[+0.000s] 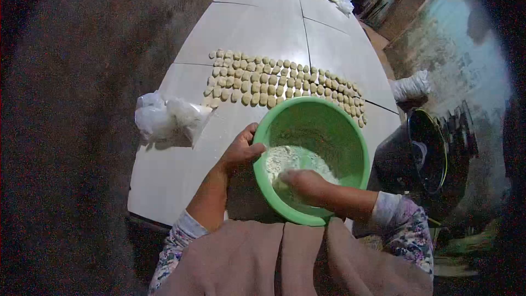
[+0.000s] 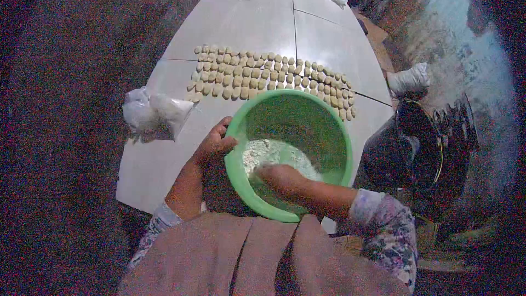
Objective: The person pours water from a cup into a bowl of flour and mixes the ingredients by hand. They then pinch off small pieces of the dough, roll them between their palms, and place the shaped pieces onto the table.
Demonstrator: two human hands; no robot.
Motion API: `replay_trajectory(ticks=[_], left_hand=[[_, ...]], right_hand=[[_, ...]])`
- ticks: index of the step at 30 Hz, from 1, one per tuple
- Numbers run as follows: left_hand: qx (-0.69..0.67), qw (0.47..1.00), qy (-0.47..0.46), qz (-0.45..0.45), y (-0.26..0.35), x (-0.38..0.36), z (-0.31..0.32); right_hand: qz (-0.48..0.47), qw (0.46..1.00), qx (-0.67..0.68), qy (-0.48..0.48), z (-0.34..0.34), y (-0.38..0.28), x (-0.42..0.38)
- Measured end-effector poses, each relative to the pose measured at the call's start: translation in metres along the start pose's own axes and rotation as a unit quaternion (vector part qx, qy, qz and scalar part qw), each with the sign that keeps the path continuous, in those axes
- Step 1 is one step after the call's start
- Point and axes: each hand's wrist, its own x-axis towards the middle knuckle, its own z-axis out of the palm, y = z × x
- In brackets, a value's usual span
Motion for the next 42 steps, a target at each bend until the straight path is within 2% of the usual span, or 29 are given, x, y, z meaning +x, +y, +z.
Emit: replay_trajectory(ticks=[1,3,4,5,6,7,9,11,12,14,15,17,19,21,23,25,26,27,29,30,31,32,33,35,36,37,39,41,42], left_hand=[[0.014,1.0,-0.014,0.014,0.0,0.001,0.0],[0.034,0.998,-0.033,0.042,-0.004,-0.002,-0.005],[0.041,0.996,-0.061,0.056,-0.005,0.001,-0.008],[0.039,0.996,-0.058,0.056,-0.007,0.0,-0.01],[0.044,0.998,-0.043,0.023,0.0,-0.003,-0.004],[0.051,0.998,-0.031,-0.008,0.004,-0.003,0.001],[0.056,0.997,-0.041,0.031,-0.005,0.004,-0.007],[0.033,0.999,-0.03,0.008,-0.004,-0.002,-0.007],[0.028,0.999,-0.029,-0.003,0.0,-0.002,-0.005],[0.033,0.999,-0.035,-0.004,0.002,-0.003,-0.006],[0.038,0.998,-0.042,0.0,0.003,-0.003,-0.007],[0.06,0.997,-0.039,0.033,0.004,-0.002,-0.007],[0.075,0.997,-0.025,0.003,0.006,-0.002,-0.005],[0.032,0.999,-0.034,0.009,-0.003,0.0,-0.005],[0.026,0.999,-0.031,0.003,0.009,-0.005,0.003],[0.036,0.999,-0.015,-0.006,0.008,-0.006,0.002],[0.046,0.999,-0.028,0.002,-0.003,-0.002,-0.008],[0.056,0.998,-0.04,0.012,-0.007,0.002,-0.015],[0.046,0.999,-0.027,0.006,-0.004,-0.001,-0.013],[0.045,0.998,-0.042,0.029,-0.008,0.001,-0.015],[0.045,0.996,-0.058,0.052,-0.011,0.001,-0.015],[0.022,0.999,-0.036,0.012,0.004,-0.006,-0.001],[0.023,0.999,-0.039,0.012,0.007,-0.007,0.001],[0.06,0.998,-0.025,-0.016,0.01,-0.009,0.001],[0.028,0.999,-0.038,-0.004,0.0,-0.005,-0.003],[0.029,0.999,-0.04,-0.006,-0.003,-0.003,-0.005],[0.091,0.995,-0.041,-0.012,-0.005,-0.001,-0.009],[0.067,0.997,-0.045,-0.001,0.001,-0.004,-0.005],[0.057,0.998,-0.035,-0.003,0.005,-0.007,-0.001]], right_hand=[[0.08,0.988,0.123,0.048,-0.002,0.004,0.007],[-0.033,0.952,0.248,0.177,0.001,0.057,0.029],[-0.035,0.954,0.244,0.17,-0.019,0.051,0.032],[0.009,0.972,0.105,0.209,-0.039,0.045,0.032],[0.055,0.967,-0.035,0.245,-0.048,0.041,0.029],[0.057,0.967,-0.035,0.248,-0.041,0.043,0.034],[-0.005,0.985,-0.008,0.175,-0.022,0.042,0.058],[-0.114,0.98,0.015,0.16,0.001,0.01,0.046],[-0.114,0.981,0.018,0.158,0.001,0.004,0.035],[-0.166,0.981,-0.095,0.035,-0.003,-0.003,0.013],[-0.023,0.997,-0.039,-0.061,-0.004,-0.005,0.009],[-0.061,0.987,-0.122,-0.084,-0.015,0.005,-0.016],[-0.053,0.993,-0.085,-0.059,-0.006,0.011,-0.029],[-0.041,0.998,-0.041,-0.024,-0.002,0.005,-0.032],[-0.054,0.989,-0.086,-0.107,0.0,-0.015,-0.021],[-0.128,0.984,-0.12,0.015,0.013,0.006,-0.007],[0.02,0.995,0.093,0.026,0.012,0.011,-0.004],[0.02,0.995,0.092,0.03,0.003,0.012,0.0],[0.143,0.945,0.264,0.131,-0.016,0.02,0.004],[0.141,0.946,0.262,0.128,-0.012,0.048,0.014],[0.089,0.944,0.261,0.183,0.002,0.095,0.032],[0.04,0.935,0.26,0.238,0.012,0.12,0.04],[0.04,0.934,0.26,0.241,0.006,0.101,0.034],[0.195,0.903,0.371,0.096,-0.003,0.034,0.016],[0.138,0.948,0.283,0.051,0.015,0.035,0.015],[-0.058,0.996,-0.049,0.054,0.01,0.008,-0.001],[-0.059,0.998,0.007,0.0,0.0,-0.004,-0.005],[-0.028,0.998,0.053,-0.023,-0.017,0.021,0.011],[0.014,0.995,0.083,0.05,-0.029,0.026,0.018]])
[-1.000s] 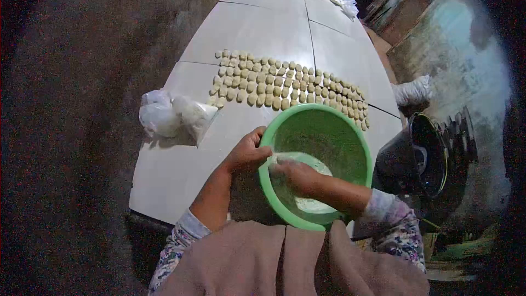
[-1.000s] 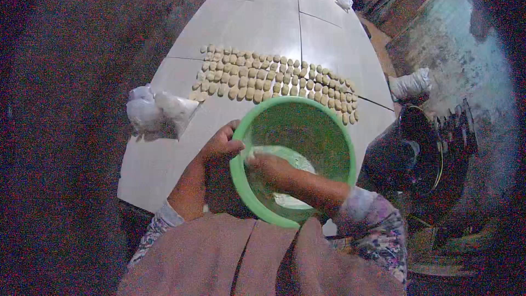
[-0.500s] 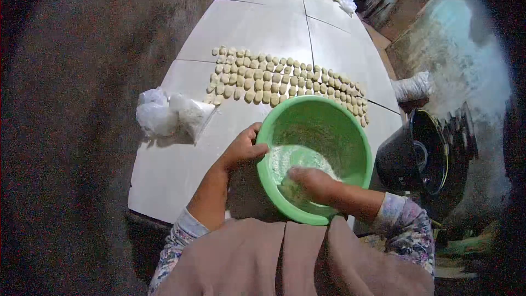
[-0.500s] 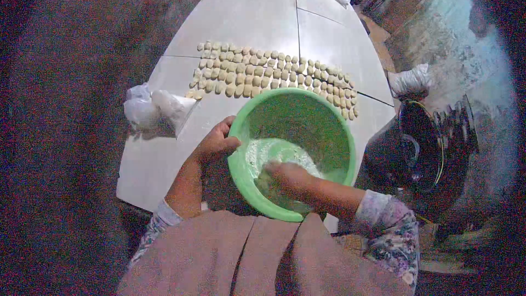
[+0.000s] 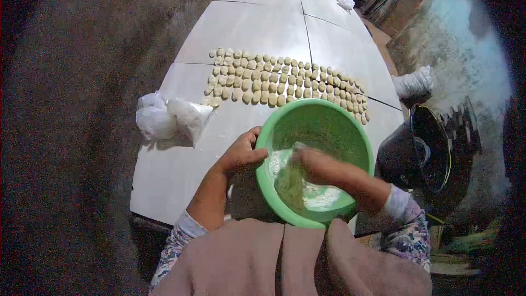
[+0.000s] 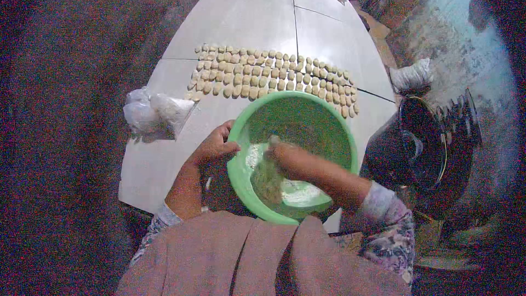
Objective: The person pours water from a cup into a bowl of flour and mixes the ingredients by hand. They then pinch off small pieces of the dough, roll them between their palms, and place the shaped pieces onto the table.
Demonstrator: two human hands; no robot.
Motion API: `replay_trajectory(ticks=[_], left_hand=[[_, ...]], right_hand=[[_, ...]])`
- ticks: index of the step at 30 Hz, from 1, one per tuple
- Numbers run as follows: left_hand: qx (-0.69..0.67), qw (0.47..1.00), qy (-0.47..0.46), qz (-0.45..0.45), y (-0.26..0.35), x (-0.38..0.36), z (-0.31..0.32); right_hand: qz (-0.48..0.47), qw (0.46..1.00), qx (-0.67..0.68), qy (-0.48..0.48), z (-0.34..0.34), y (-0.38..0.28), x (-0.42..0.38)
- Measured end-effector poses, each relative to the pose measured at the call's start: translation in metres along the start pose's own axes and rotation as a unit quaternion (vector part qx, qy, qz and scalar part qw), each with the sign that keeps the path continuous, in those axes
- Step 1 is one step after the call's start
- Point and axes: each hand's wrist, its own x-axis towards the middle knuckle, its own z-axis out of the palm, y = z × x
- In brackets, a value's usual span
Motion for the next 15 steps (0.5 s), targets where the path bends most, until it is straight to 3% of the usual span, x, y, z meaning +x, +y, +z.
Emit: replay_trajectory(ticks=[1,3,5,6,7,8,9,12,13,15], left_hand=[[-0.01,1.0,0.01,-0.002,0.002,-0.002,0.003],[0.006,1.0,0.008,-0.016,0.003,-0.004,0.007],[0.04,0.999,0.015,-0.032,0.008,-0.003,0.004],[0.064,0.997,0.003,-0.031,0.005,-0.002,-0.002],[0.064,0.997,0.006,-0.034,0.008,-0.004,0.0],[0.059,0.997,0.01,-0.037,0.011,-0.004,0.003],[0.053,0.998,0.014,-0.04,0.013,-0.005,0.005],[0.036,0.998,0.02,-0.049,0.006,-0.004,0.001],[0.032,0.998,0.031,-0.049,0.003,-0.004,-0.002],[0.024,0.999,0.02,-0.027,-0.001,-0.002,-0.006]], right_hand=[[-0.057,0.991,-0.08,0.087,-0.008,0.006,0.004],[-0.103,0.98,-0.045,0.162,-0.017,0.002,0.021],[0.04,0.992,0.096,0.078,-0.007,-0.018,0.022],[0.155,0.93,0.327,0.066,-0.003,-0.042,0.013],[0.047,0.94,0.338,0.011,0.025,-0.028,0.027],[0.036,0.982,0.182,-0.037,0.041,-0.004,0.023],[0.024,0.996,0.02,-0.084,0.027,-0.03,0.001],[-0.047,0.983,-0.074,-0.162,0.002,-0.037,-0.032],[-0.049,0.982,-0.078,-0.167,0.005,-0.027,-0.038],[-0.227,0.969,0.071,-0.066,0.016,-0.021,-0.053]])
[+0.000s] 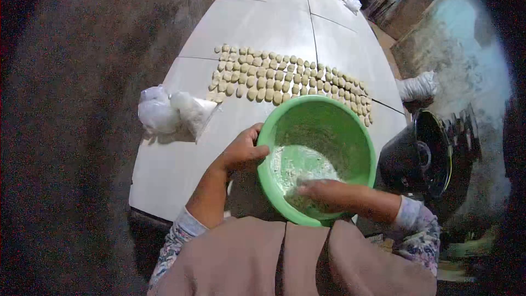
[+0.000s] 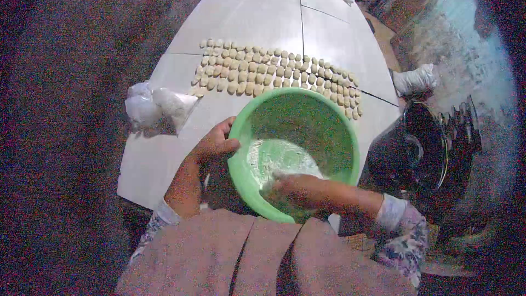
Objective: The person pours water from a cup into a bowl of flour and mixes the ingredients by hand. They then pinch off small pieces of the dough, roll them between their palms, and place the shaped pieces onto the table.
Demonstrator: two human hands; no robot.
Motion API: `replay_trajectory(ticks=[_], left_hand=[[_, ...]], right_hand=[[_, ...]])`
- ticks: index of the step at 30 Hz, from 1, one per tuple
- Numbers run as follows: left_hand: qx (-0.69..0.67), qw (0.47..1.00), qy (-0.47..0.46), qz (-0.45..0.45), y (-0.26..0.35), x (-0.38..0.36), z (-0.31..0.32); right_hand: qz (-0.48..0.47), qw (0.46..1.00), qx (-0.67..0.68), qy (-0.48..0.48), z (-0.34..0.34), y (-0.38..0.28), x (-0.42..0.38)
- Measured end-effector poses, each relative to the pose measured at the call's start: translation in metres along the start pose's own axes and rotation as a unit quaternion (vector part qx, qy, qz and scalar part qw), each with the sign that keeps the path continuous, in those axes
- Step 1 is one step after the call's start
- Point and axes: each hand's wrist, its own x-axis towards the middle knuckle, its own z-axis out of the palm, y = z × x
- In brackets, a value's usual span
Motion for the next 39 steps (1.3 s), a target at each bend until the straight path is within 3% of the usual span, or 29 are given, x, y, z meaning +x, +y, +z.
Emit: replay_trajectory(ticks=[1,4,5,6,7,8,9,10,12,13,15,16,18,19,20,22,26,28,29,32,34,35,37,38,39], left_hand=[[-0.005,1.0,-0.022,0.022,0.0,0.003,0.001],[-0.011,1.0,0.004,-0.023,0.02,-0.006,0.017],[0.005,1.0,-0.009,-0.006,0.009,-0.002,0.007],[0.008,1.0,-0.012,-0.008,0.009,-0.002,0.004],[0.021,1.0,-0.004,-0.005,0.01,-0.003,0.002],[0.031,0.999,0.004,0.0,0.011,-0.002,0.001],[0.015,1.0,0.01,-0.006,0.016,-0.004,0.005],[0.015,1.0,0.011,-0.004,0.016,-0.004,0.006],[0.032,0.999,0.011,-0.009,0.016,-0.005,0.003],[0.017,1.0,-0.004,0.026,0.014,-0.005,0.002],[0.021,1.0,-0.001,0.01,0.009,-0.004,-0.002],[0.026,1.0,-0.005,-0.005,0.01,-0.003,-0.001],[0.025,1.0,0.007,-0.008,0.011,-0.005,0.003],[0.021,1.0,0.003,-0.009,0.01,-0.004,0.002],[0.018,1.0,-0.001,-0.011,0.009,-0.004,0.003],[0.063,0.998,0.019,-0.022,0.019,-0.003,0.01],[0.06,0.998,0.009,-0.019,0.016,-0.005,0.01],[0.035,0.999,0.02,-0.006,0.02,-0.006,0.011],[0.025,0.999,0.012,0.018,0.017,-0.006,0.01],[0.011,1.0,0.014,0.003,0.021,-0.007,0.012],[0.013,1.0,0.013,0.006,0.019,-0.006,0.009],[0.015,1.0,0.013,0.004,0.014,-0.005,0.007],[-0.004,1.0,-0.006,0.017,0.009,-0.005,0.001],[-0.004,1.0,-0.006,0.015,0.007,-0.005,0.0],[0.001,1.0,-0.004,0.007,0.01,-0.006,0.001]], right_hand=[[0.22,0.969,-0.018,-0.113,0.004,-0.007,0.002],[0.189,0.968,-0.121,-0.114,0.004,-0.028,0.017],[0.352,0.93,0.098,-0.048,0.019,-0.01,0.021],[0.351,0.93,0.1,-0.044,0.02,-0.006,0.022],[0.28,0.957,-0.065,-0.042,0.02,-0.005,0.023],[0.2,0.952,-0.23,-0.04,0.02,-0.001,0.025],[0.215,0.958,-0.188,0.027,0.019,0.006,0.031],[0.214,0.958,-0.19,0.027,0.016,0.011,0.028],[0.301,0.93,-0.162,0.139,-0.006,0.011,0.031],[0.297,0.931,-0.164,0.134,-0.017,0.002,0.03],[0.31,0.939,-0.149,-0.011,-0.032,-0.01,0.021],[0.311,0.939,-0.147,-0.012,-0.028,-0.008,0.013],[0.187,0.948,-0.259,-0.011,-0.01,-0.005,-0.007],[0.187,0.952,-0.235,-0.052,-0.005,0.003,-0.009],[0.153,0.967,-0.202,-0.019,0.009,0.015,-0.005],[0.118,0.973,-0.166,-0.112,0.018,0.003,0.02],[0.172,0.977,-0.113,-0.057,0.028,0.019,0.045],[0.114,0.953,-0.282,0.001,0.028,0.01,0.051],[0.115,0.952,-0.283,0.002,0.027,0.013,0.052],[0.258,0.936,-0.214,0.109,0.006,0.03,0.056],[0.277,0.928,-0.188,0.165,-0.016,0.029,0.047],[0.273,0.929,-0.19,0.161,-0.022,0.024,0.039],[0.191,0.966,-0.172,0.034,-0.034,0.013,0.021],[0.151,0.959,-0.232,0.056,-0.028,0.01,0.006],[0.158,0.949,-0.273,0.015,-0.023,0.012,-0.009]])
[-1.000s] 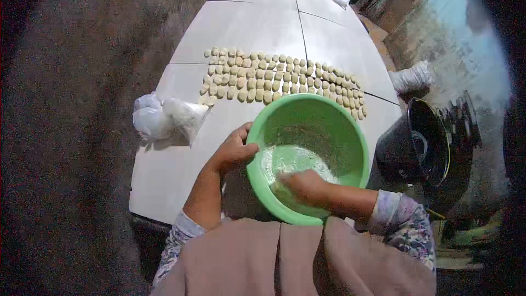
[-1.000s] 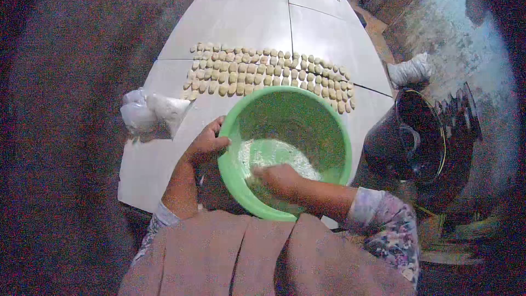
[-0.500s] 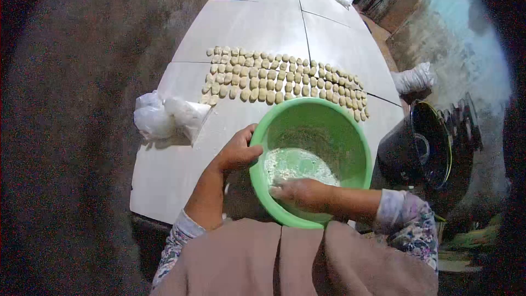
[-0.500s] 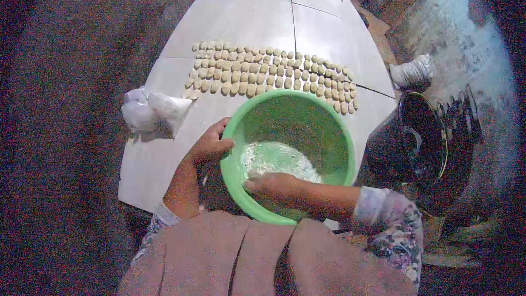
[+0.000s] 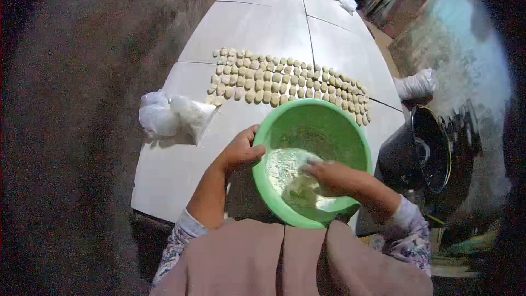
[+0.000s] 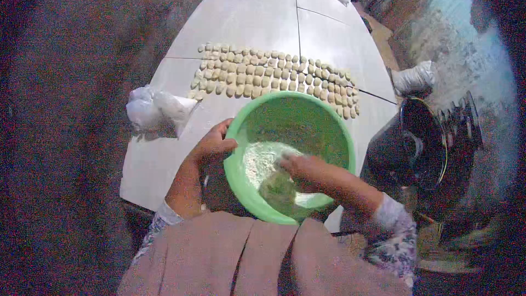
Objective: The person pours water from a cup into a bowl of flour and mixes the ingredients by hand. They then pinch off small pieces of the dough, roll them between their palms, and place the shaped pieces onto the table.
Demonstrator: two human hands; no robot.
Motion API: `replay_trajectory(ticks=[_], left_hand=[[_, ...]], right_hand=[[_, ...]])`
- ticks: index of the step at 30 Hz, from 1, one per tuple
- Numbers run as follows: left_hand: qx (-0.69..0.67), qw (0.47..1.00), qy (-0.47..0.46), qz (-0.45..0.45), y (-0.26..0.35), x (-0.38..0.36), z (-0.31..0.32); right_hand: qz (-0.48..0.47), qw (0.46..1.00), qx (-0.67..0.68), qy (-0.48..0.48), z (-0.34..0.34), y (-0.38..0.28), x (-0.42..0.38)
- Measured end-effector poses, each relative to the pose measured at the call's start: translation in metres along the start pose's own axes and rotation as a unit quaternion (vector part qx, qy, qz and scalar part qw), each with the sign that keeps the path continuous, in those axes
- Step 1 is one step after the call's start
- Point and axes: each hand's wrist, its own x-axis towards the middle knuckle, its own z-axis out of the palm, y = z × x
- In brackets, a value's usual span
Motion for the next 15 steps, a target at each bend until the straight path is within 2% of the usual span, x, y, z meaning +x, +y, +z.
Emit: replay_trajectory(ticks=[1,3,5,6,7,9,11,13,15], left_hand=[[0.005,1.0,0.001,-0.007,0.001,0.001,0.002],[0.029,0.999,0.014,-0.018,-0.001,0.001,0.003],[0.005,1.0,0.009,-0.015,-0.003,0.003,0.003],[0.03,0.999,0.012,-0.017,0.001,0.002,0.005],[0.033,0.999,0.01,-0.017,0.005,0.002,0.007],[0.055,0.997,0.015,-0.05,0.01,0.0,0.009],[0.061,0.996,0.011,-0.06,0.005,0.002,0.002],[0.045,0.999,-0.001,0.004,-0.004,0.004,-0.002],[-0.004,1.0,-0.013,0.014,-0.011,0.003,-0.007]], right_hand=[[-0.003,0.998,-0.049,-0.034,0.006,0.002,-0.013],[0.017,0.997,-0.032,-0.063,0.026,0.005,-0.017],[-0.055,0.995,0.074,-0.044,0.036,-0.003,-0.006],[0.017,0.984,0.15,-0.099,0.025,-0.011,0.004],[0.018,0.984,0.151,-0.096,0.026,-0.012,0.013],[0.008,0.998,0.063,0.026,0.032,-0.011,0.032],[0.025,0.996,0.085,0.02,0.023,-0.013,0.054],[0.035,0.994,0.1,0.005,0.012,-0.009,0.067],[0.063,0.984,0.112,0.123,0.006,-0.001,0.066]])
